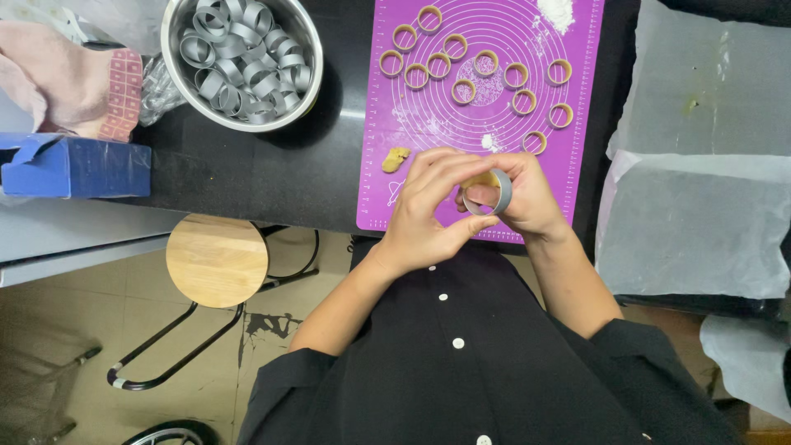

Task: The person fills small metal ring molds with a yellow paste using a small red spatula. They press the paste into the rings, scrape off excess, and place the filled rings on a purple mat.

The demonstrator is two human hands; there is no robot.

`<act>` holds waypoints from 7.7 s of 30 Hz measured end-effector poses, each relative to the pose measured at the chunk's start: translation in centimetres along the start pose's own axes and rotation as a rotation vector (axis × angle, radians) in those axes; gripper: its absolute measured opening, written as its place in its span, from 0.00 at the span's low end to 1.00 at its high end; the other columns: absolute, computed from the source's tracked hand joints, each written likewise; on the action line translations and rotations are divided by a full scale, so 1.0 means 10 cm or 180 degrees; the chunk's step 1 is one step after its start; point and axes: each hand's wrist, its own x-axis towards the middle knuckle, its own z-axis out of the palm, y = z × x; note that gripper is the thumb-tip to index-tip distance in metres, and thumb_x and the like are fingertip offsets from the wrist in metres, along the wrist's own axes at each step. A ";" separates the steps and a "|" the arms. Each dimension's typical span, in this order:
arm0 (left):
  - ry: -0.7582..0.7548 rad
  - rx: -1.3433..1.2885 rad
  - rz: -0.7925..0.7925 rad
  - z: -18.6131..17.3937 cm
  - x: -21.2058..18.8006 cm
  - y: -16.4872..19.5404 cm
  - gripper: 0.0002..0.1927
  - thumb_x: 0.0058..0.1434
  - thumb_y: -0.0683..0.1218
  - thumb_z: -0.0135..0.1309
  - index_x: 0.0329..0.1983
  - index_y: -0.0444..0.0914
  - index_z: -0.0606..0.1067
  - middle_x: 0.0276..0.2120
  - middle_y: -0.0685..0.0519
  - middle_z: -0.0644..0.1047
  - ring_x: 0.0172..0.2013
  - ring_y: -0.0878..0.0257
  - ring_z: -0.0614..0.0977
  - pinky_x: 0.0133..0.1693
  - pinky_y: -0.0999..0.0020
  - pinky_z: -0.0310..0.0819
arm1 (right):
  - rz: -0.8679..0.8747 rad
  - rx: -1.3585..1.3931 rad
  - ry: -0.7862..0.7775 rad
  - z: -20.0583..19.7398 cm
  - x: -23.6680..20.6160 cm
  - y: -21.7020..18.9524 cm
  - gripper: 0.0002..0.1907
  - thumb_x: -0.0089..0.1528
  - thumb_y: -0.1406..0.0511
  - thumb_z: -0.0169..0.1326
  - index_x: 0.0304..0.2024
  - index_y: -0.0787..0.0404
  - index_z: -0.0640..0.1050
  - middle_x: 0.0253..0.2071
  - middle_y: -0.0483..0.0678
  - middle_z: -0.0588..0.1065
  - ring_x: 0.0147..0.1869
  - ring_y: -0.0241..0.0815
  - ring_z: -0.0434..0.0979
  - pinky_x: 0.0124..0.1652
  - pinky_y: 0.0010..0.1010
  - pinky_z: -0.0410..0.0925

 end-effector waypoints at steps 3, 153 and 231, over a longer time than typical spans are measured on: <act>0.0031 -0.0017 -0.0016 0.03 -0.02 0.01 0.34 0.50 0.47 0.73 0.59 0.39 0.74 0.55 0.51 0.77 0.60 0.52 0.74 0.64 0.57 0.69 | -0.0302 -0.0220 -0.0233 0.01 -0.02 -0.03 0.19 0.59 0.65 0.67 0.48 0.69 0.78 0.41 0.52 0.80 0.44 0.40 0.81 0.45 0.29 0.75; -0.0067 -0.0756 -0.0895 0.17 -0.12 -0.06 0.31 0.55 0.46 0.71 0.60 0.38 0.74 0.51 0.51 0.75 0.50 0.61 0.83 0.54 0.69 0.81 | -0.1168 -0.0918 0.0877 0.04 -0.11 0.02 0.18 0.56 0.75 0.67 0.46 0.67 0.75 0.44 0.45 0.73 0.49 0.35 0.79 0.48 0.26 0.77; -0.0536 -0.0114 0.0268 0.01 0.10 -0.03 0.36 0.54 0.44 0.71 0.64 0.38 0.69 0.56 0.50 0.75 0.59 0.52 0.78 0.62 0.60 0.73 | -0.0324 -0.0444 0.0160 -0.26 -0.11 0.05 0.08 0.63 0.72 0.62 0.44 0.71 0.81 0.38 0.53 0.81 0.40 0.40 0.82 0.42 0.28 0.76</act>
